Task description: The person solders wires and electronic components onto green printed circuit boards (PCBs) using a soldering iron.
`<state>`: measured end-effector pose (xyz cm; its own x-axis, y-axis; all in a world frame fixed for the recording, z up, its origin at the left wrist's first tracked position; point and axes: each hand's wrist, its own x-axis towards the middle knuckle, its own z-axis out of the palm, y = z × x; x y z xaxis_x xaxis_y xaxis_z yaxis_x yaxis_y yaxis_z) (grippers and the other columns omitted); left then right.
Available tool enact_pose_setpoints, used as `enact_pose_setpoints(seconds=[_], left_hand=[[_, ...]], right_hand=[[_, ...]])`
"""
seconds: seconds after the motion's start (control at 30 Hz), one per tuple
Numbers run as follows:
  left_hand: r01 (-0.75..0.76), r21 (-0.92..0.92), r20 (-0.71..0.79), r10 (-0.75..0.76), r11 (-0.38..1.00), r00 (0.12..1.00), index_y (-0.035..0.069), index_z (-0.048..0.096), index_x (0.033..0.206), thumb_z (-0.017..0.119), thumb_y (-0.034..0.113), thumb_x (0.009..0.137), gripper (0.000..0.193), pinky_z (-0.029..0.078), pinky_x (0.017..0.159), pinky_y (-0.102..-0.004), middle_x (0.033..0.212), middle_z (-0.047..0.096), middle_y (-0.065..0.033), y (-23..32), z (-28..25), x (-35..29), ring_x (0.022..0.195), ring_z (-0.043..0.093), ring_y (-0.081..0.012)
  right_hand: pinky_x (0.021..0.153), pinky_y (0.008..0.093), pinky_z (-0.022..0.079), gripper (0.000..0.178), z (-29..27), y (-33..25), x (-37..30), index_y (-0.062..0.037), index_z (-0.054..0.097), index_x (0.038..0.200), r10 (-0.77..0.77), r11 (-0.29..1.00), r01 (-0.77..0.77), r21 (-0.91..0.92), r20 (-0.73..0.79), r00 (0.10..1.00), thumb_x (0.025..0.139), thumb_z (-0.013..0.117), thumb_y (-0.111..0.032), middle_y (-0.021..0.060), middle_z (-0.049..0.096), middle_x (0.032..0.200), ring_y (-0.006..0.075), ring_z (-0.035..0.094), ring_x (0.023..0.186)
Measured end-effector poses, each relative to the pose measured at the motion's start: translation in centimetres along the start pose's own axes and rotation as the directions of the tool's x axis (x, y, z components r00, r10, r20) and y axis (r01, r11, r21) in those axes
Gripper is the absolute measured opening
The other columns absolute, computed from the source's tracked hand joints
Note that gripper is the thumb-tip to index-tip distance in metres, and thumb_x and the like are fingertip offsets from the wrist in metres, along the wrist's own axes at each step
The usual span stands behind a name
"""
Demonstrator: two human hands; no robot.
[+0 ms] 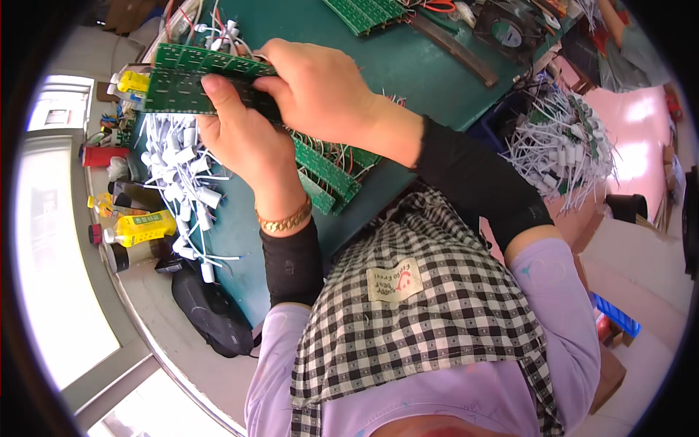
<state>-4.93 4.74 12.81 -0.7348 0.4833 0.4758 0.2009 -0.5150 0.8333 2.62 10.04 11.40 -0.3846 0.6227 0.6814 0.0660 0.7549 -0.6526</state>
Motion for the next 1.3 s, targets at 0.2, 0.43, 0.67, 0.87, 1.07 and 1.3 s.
enact_pose_setpoints(seconds=[0.2,0.43,0.67,0.87,1.07,1.3], left_hand=[[0.606,0.020,0.121,-0.604,0.795,0.788,-0.007,0.059,0.105,0.048,0.031,0.098,0.041,0.045,0.086,-0.0348,0.106,0.060,-0.0132,-1.9,-3.1,-1.3,0.092,0.058,-0.0204],[-0.244,0.925,0.285,-0.108,0.291,0.952,-0.005,0.015,0.144,0.062,0.034,0.085,0.085,0.014,0.107,-0.0625,0.152,0.011,-0.0238,-7.3,-7.8,-5.0,0.141,0.009,-0.0407],[-0.593,0.704,0.710,-0.405,0.390,0.576,0.018,0.047,0.134,0.054,0.041,0.089,0.050,0.019,0.102,-0.0672,0.147,0.034,-0.0098,-4.3,-7.6,-4.2,0.138,0.021,-0.0396],[-0.501,0.696,0.713,-0.411,0.514,0.568,0.017,0.051,0.128,0.057,0.034,0.088,0.044,0.020,0.105,-0.0622,0.148,0.033,-0.0103,-4.2,-8.9,-4.1,0.138,0.026,-0.0319],[-0.496,0.711,0.699,-0.424,0.498,0.576,0.018,0.048,0.134,0.055,0.032,0.090,0.047,0.018,0.106,-0.0619,0.150,0.030,-0.0101,-4.5,-9.5,-4.2,0.139,0.025,-0.0319],[-0.494,0.704,0.702,-0.389,0.511,0.597,0.018,0.050,0.133,0.057,0.030,0.089,0.046,0.017,0.106,-0.0610,0.149,0.031,-0.0089,-4.8,-9.8,-4.1,0.139,0.025,-0.0308]], right_hand=[[0.069,0.0362,0.049,0.031,-2.0,4.4,-0.8,0.0040,0.060,0.100,0.572,0.626,-0.737,0.254,0.493,0.656,0.089,0.057,-0.024,0.0152,0.066,0.085,0.0241,0.063,0.075],[0.083,0.0465,0.046,0.025,-0.1,9.0,-5.0,0.0008,0.065,0.093,0.354,0.894,-0.185,-0.407,0.392,0.849,0.083,0.060,-0.022,0.0195,0.062,0.096,0.0388,0.057,0.094],[0.087,0.0482,0.043,0.027,1.6,14.2,1.7,-0.0011,0.064,0.096,0.367,0.834,-0.274,-0.479,0.112,0.923,0.081,0.061,-0.024,0.0182,0.053,0.111,0.0365,0.049,0.105],[0.101,0.0684,0.012,0.061,2.4,21.1,5.8,-0.0063,0.042,0.133,0.693,0.484,-0.439,-0.757,0.025,0.721,0.083,0.060,-0.037,0.0326,0.018,0.145,0.0536,0.016,0.133],[0.102,0.0687,0.011,0.069,2.1,21.4,6.5,-0.0274,0.035,0.141,0.771,0.443,-0.422,-0.791,0.097,0.629,0.080,0.063,-0.043,0.0327,0.007,0.149,0.0539,0.008,0.136],[0.102,0.0664,0.016,0.074,1.3,20.8,7.0,-0.0307,0.035,0.141,0.771,0.464,-0.394,-0.793,0.143,0.620,0.076,0.067,-0.046,0.0269,0.018,0.145,0.0536,0.018,0.131]])
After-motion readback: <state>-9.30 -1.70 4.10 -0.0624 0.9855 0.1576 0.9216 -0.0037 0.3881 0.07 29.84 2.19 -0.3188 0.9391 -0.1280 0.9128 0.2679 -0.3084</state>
